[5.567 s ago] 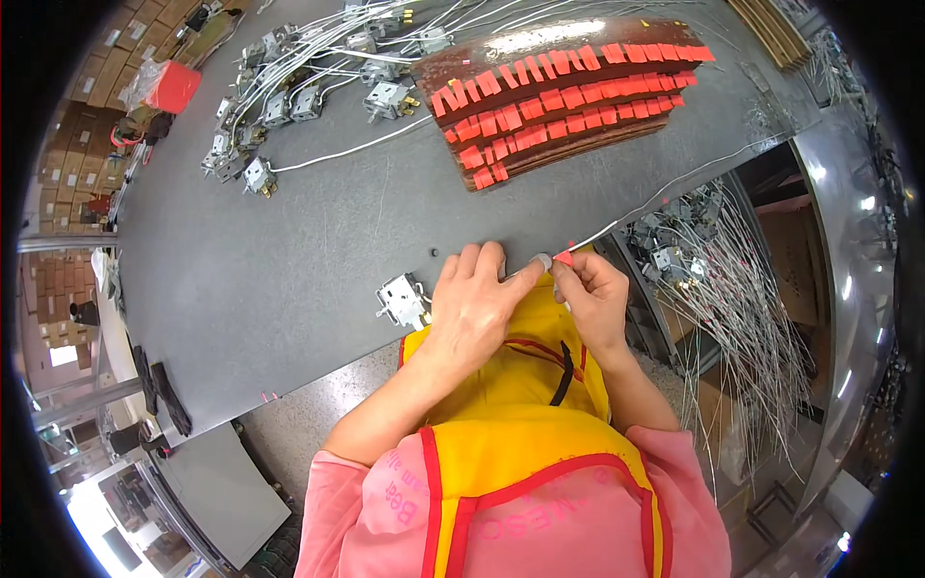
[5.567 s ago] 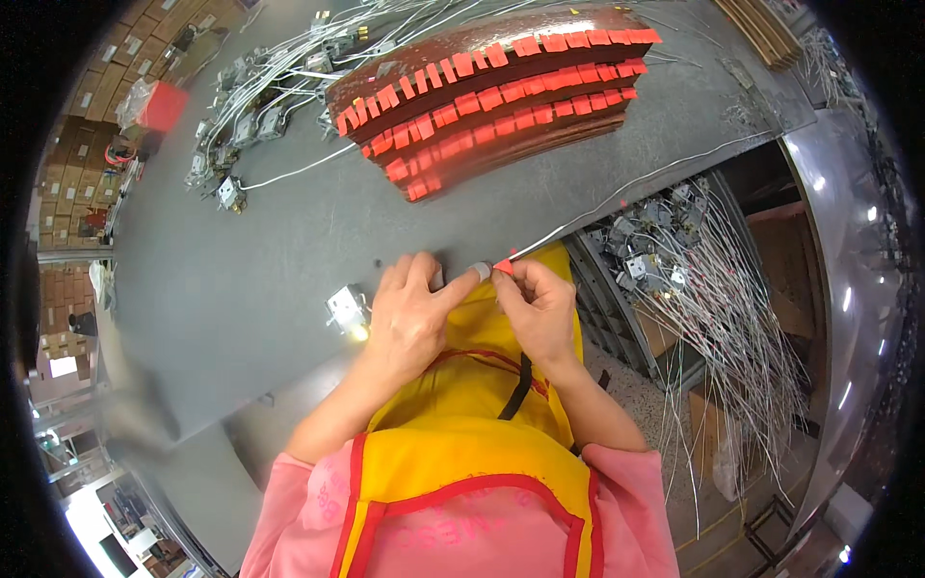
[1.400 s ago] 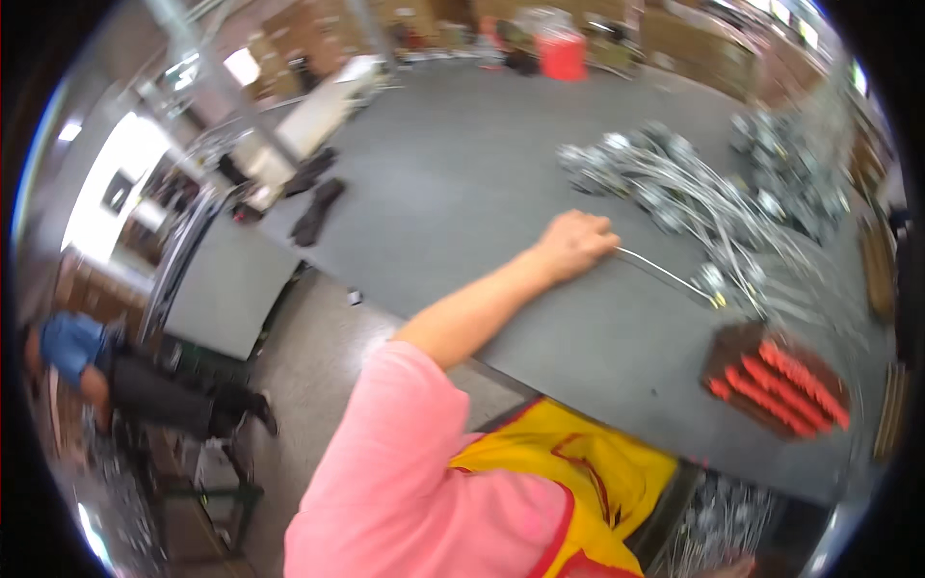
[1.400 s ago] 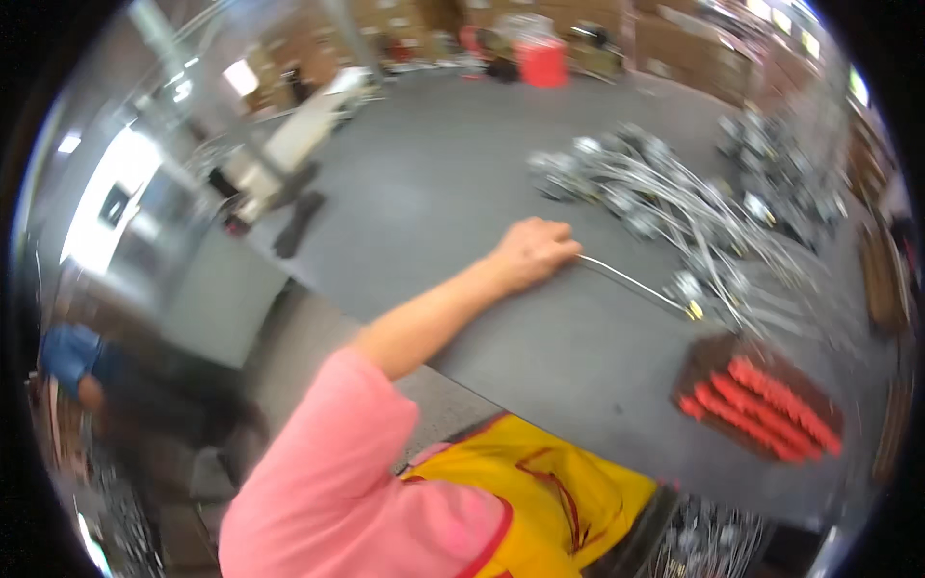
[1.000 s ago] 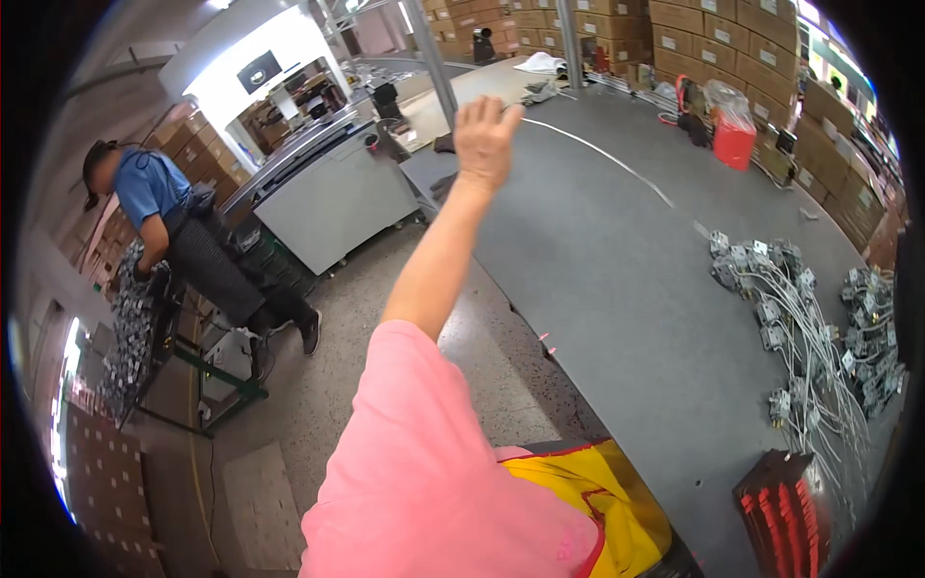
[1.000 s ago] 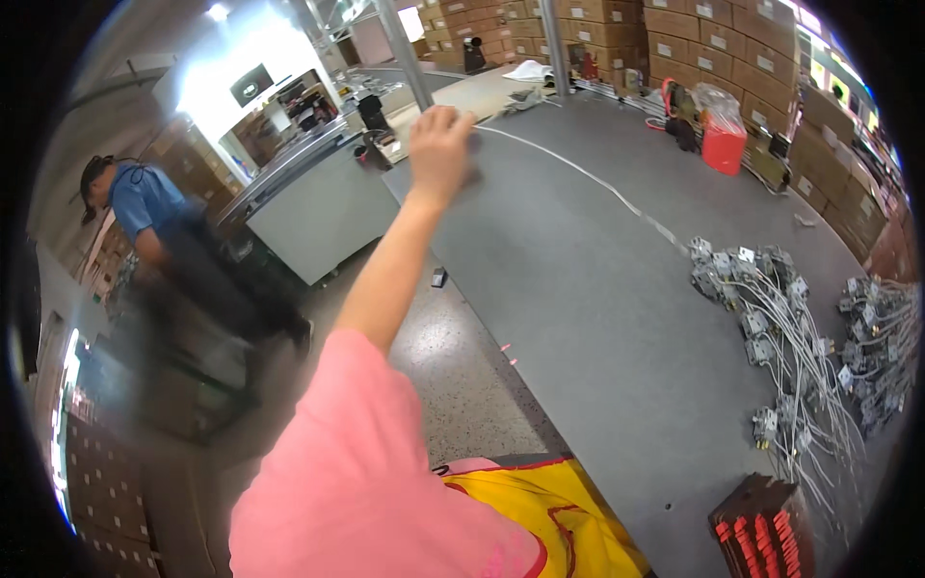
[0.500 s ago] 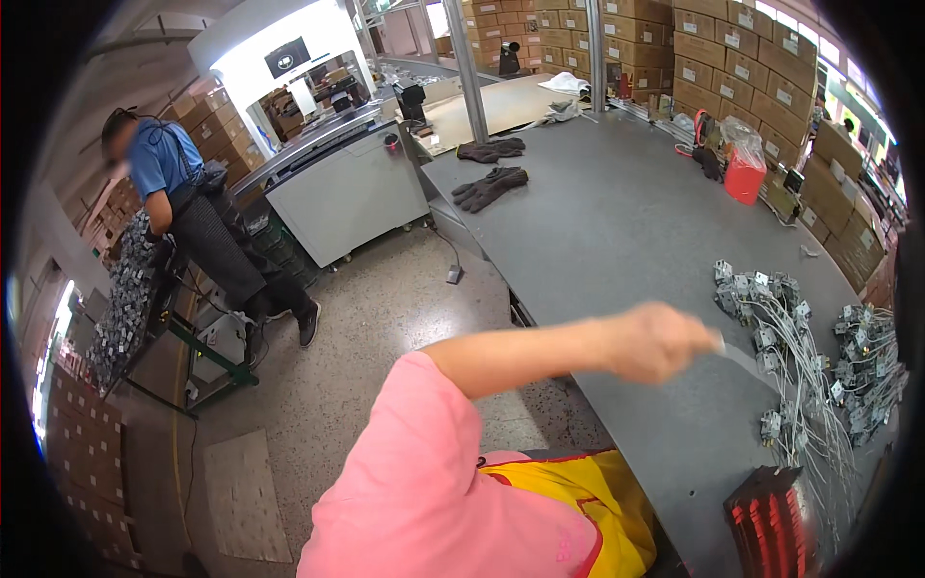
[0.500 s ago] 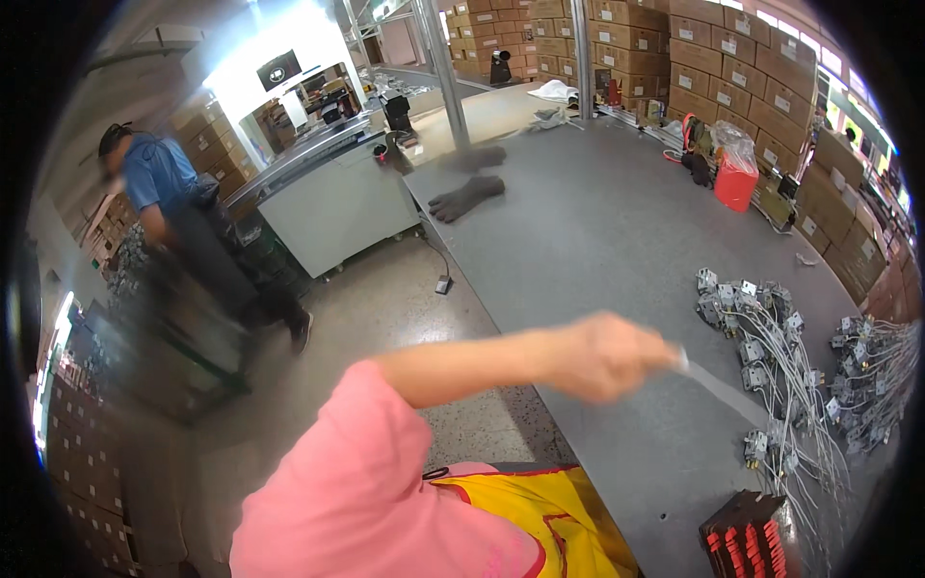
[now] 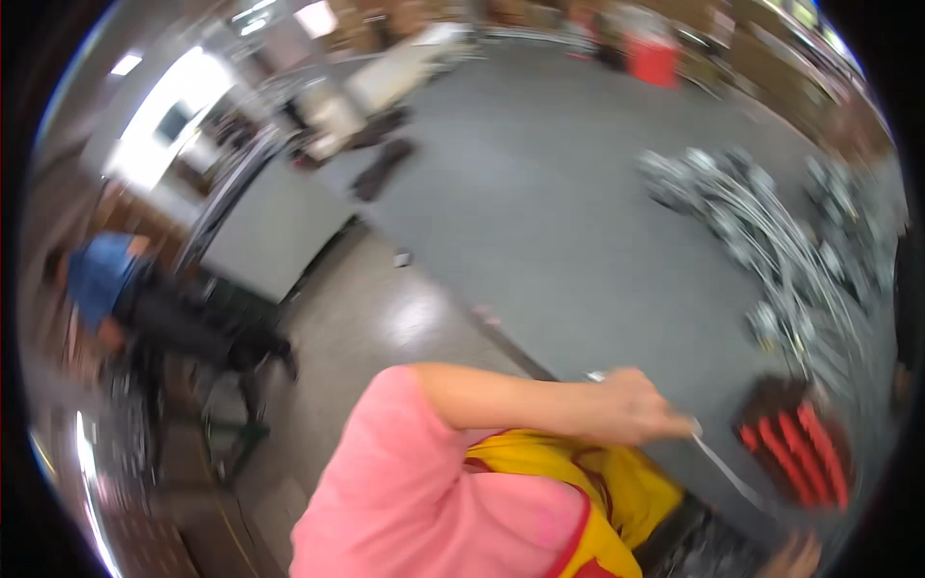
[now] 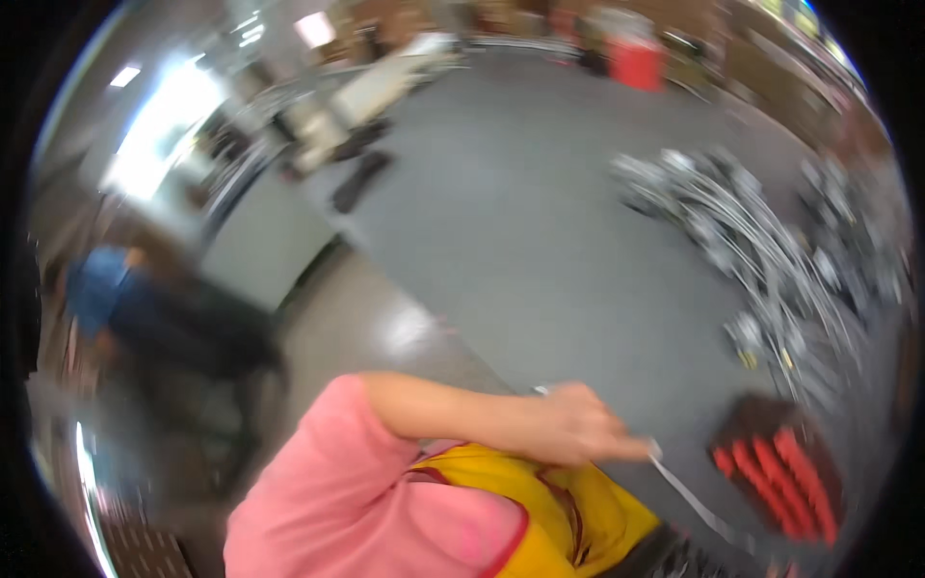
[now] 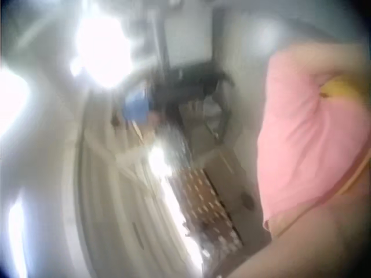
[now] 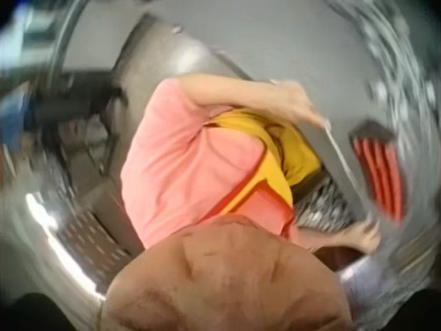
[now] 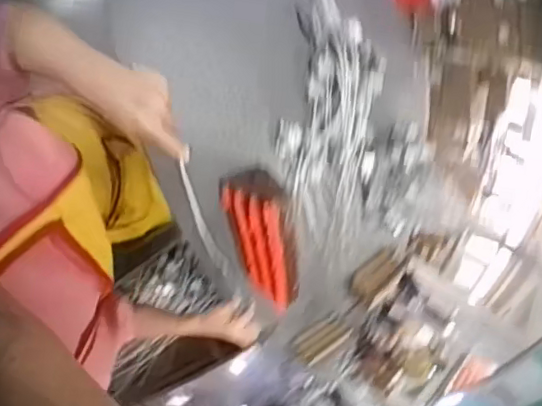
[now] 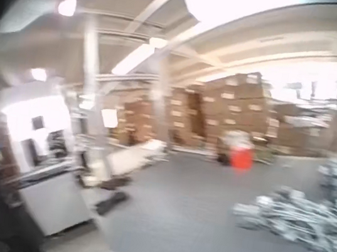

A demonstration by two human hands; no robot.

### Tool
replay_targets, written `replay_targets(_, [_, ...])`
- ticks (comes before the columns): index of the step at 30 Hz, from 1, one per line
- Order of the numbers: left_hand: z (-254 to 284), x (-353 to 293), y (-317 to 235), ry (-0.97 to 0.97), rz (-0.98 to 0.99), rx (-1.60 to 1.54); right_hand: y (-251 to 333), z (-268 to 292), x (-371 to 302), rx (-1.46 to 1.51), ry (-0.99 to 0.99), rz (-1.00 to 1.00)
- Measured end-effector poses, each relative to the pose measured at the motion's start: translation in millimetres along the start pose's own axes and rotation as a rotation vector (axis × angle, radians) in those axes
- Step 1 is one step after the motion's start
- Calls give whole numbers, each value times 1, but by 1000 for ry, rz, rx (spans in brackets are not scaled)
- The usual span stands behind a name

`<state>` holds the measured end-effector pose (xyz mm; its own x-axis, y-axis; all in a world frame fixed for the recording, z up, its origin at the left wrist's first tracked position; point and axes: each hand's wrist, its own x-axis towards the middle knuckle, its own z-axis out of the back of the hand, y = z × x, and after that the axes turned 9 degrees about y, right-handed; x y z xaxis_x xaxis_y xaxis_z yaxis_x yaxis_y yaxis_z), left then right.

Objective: Assembling connectors and small components onto electrical wires at a manual assembly station.

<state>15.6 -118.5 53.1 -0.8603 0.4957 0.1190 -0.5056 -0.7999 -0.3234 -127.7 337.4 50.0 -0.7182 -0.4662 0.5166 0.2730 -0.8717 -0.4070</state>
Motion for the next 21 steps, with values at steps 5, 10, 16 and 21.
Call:
replay_targets(5, [-25, 22, -11, -50, -39, 41, 27, 10, -24, 507, 149, -443])
replay_targets(10, [-41, 46, -42, -74, 137, -153, 23, -37, -21, 640, 8, -344])
replay_targets(16, [-69, 73, -57, -92, 25, -138, -5, -37, -57, 690, 58, -439])
replay_targets(21, [-70, 80, -65, -36, 20, -95, -14, -42, -59, 720, 16, -414])
